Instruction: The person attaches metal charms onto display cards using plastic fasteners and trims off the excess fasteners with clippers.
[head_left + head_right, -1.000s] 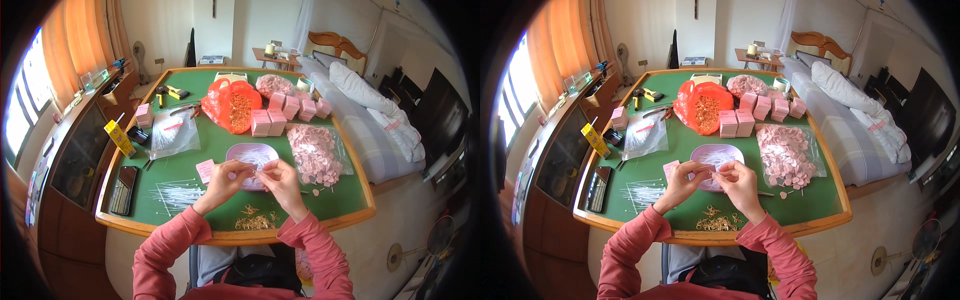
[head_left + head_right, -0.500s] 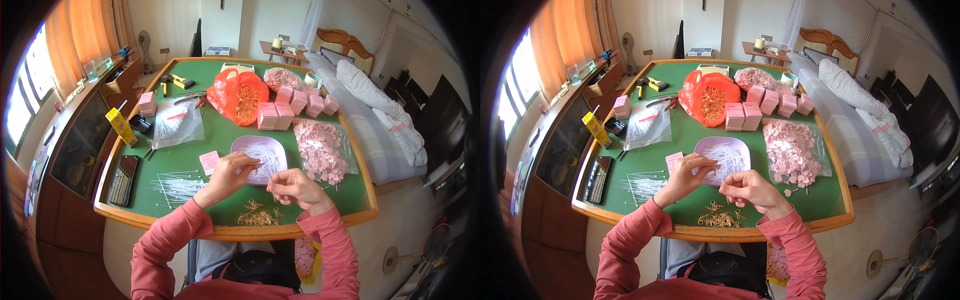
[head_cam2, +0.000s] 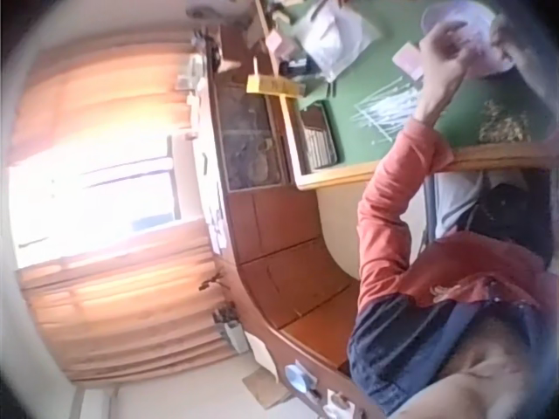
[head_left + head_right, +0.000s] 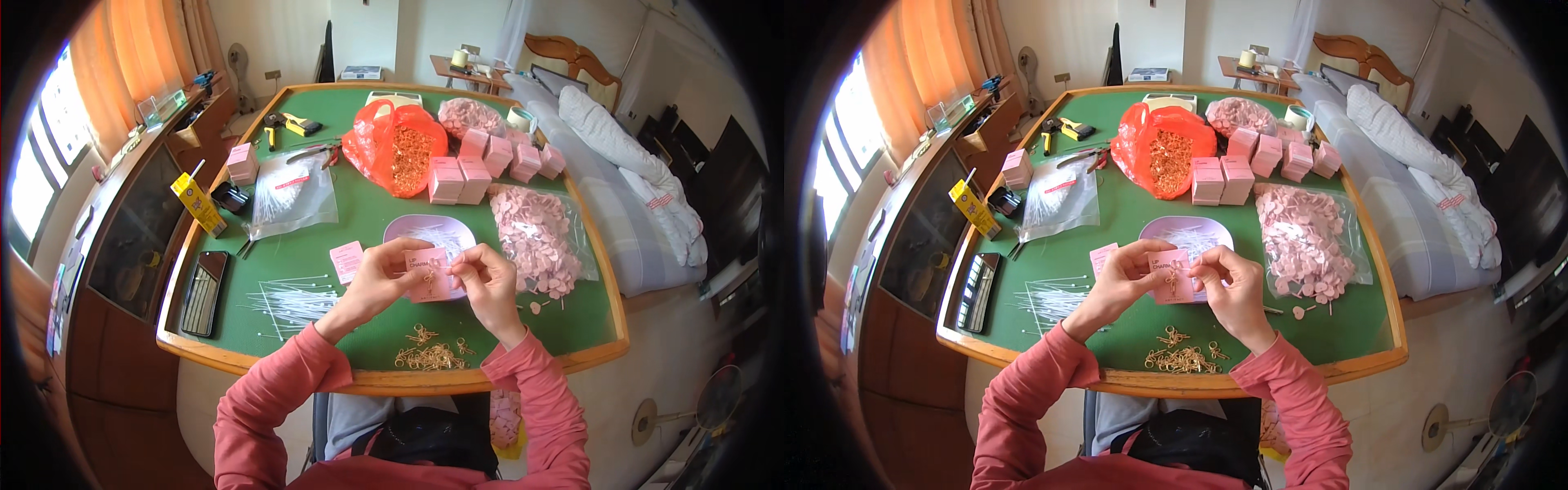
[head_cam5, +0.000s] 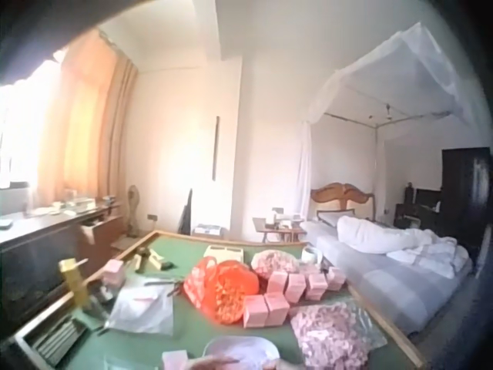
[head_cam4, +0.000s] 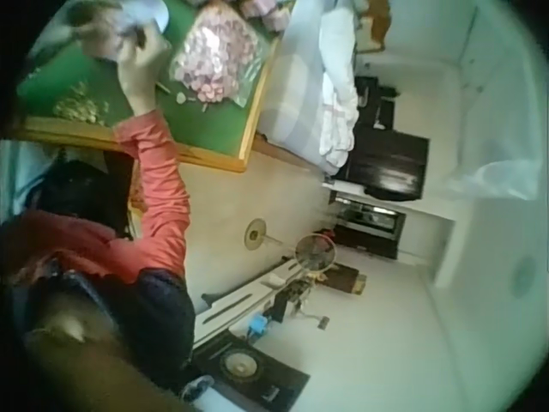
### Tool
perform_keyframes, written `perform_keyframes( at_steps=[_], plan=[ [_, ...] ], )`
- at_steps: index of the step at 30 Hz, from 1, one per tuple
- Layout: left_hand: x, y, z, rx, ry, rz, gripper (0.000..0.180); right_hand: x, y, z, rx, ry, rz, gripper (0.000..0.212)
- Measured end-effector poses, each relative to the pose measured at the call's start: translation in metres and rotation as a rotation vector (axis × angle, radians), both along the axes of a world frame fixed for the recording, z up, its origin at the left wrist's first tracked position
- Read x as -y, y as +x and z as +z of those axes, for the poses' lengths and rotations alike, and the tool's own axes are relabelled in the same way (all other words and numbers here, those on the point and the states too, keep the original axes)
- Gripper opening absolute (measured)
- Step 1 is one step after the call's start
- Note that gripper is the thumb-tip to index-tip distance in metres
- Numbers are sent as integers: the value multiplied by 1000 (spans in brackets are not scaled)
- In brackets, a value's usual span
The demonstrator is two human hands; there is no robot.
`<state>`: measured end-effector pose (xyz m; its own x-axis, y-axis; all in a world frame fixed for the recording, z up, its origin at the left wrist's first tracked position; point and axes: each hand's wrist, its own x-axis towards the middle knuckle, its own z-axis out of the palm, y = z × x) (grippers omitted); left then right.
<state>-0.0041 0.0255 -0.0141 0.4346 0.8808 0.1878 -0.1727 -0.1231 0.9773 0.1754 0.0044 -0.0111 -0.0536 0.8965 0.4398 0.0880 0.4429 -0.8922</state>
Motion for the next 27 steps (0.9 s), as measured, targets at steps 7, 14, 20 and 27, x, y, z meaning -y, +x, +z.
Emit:
perform_keyframes(
  at_steps=[7, 14, 20, 27],
  plan=[
    [0, 1, 0, -5, -21, 3, 33, 5, -4, 5, 85, 45, 1, 7],
    [2, 2, 0, 0, 17, 6, 33, 6, -6, 6, 115, 79, 20, 6],
    [4, 2, 3, -28, 50, 23, 36, 4, -7, 3, 332, 330, -142, 6],
    [4, 3, 1, -61, 28, 13, 38, 4, -5, 3, 320, 299, -166, 7]
  ],
)
